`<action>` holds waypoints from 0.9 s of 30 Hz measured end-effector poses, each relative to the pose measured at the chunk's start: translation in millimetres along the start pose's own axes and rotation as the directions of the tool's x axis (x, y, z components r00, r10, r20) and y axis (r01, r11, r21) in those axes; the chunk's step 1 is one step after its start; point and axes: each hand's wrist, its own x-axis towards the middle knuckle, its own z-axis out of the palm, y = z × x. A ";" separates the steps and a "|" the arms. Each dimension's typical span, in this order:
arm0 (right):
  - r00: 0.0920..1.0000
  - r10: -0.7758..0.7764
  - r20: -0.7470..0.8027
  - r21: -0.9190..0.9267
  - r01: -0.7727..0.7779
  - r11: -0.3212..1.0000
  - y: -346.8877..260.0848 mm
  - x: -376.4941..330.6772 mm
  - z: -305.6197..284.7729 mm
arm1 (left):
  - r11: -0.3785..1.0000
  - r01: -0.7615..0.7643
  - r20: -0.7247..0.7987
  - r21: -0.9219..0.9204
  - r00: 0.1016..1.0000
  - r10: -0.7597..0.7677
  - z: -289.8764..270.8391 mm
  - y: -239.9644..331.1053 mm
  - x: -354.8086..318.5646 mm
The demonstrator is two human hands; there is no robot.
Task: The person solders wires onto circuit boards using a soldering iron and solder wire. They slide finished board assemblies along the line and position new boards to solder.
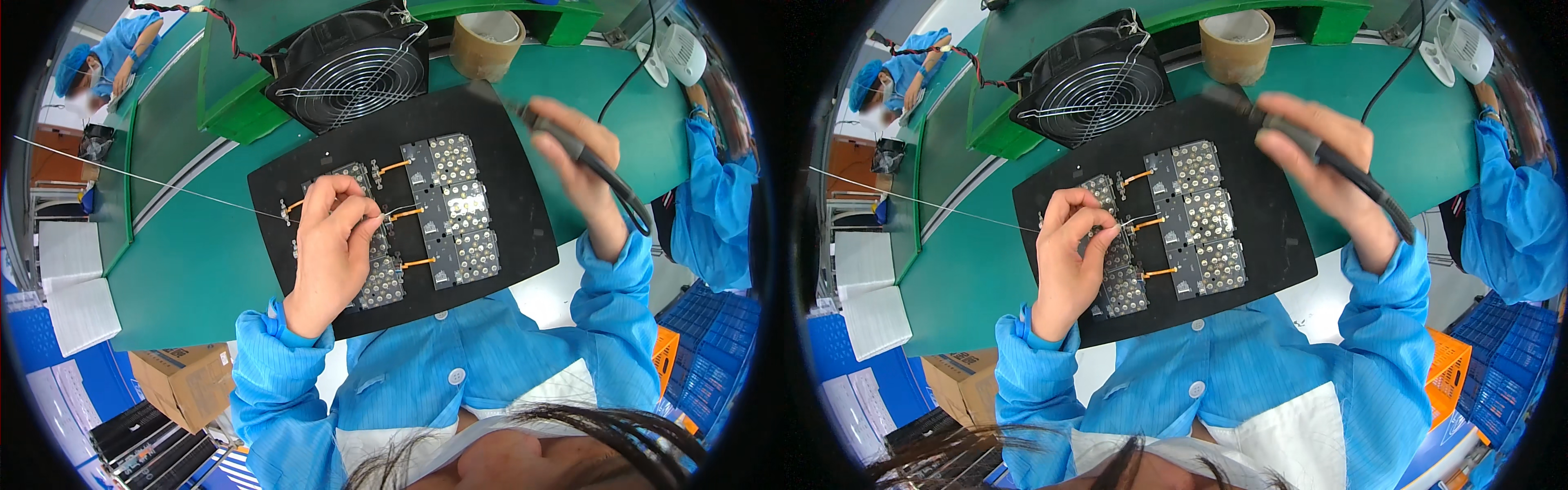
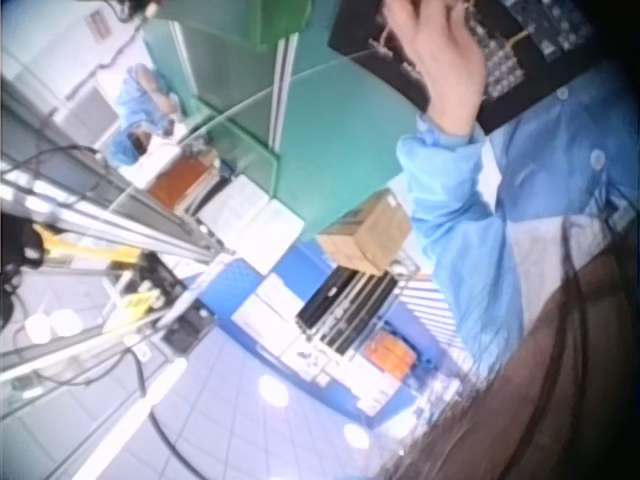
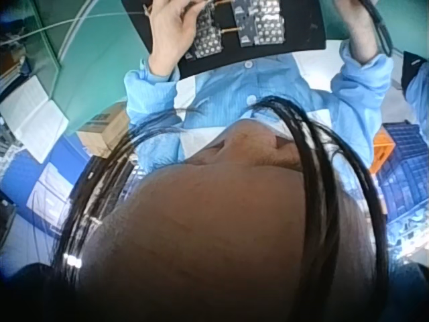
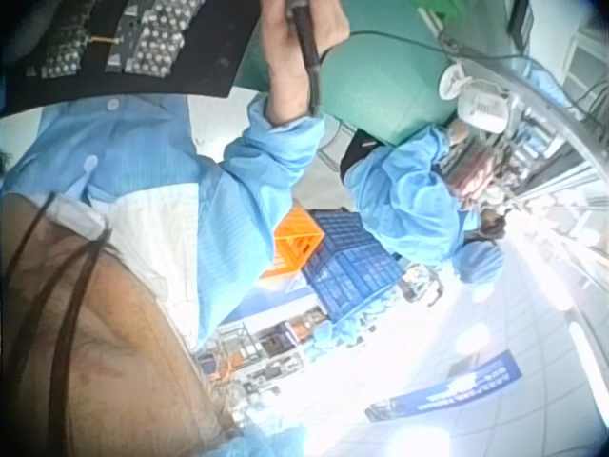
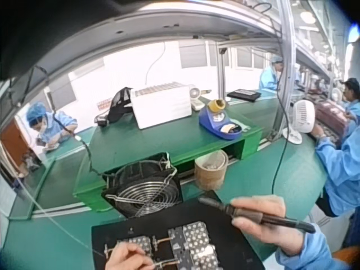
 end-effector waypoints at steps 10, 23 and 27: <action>0.956 -0.089 0.279 0.308 -0.001 0.952 -34.3 -29.8 18.4 | 0.983 -0.086 -0.021 0.164 0.996 0.090 3.8 5.3 -6.7; 0.959 -0.093 0.267 0.310 0.006 0.951 -32.9 -34.8 26.3 | 0.974 -0.127 -0.025 0.185 0.991 0.134 9.1 7.9 -5.5; 0.964 -0.095 0.248 0.319 0.011 0.948 -30.7 -36.3 27.4 | 0.970 -0.146 -0.009 0.194 0.989 0.151 14.4 9.9 -2.2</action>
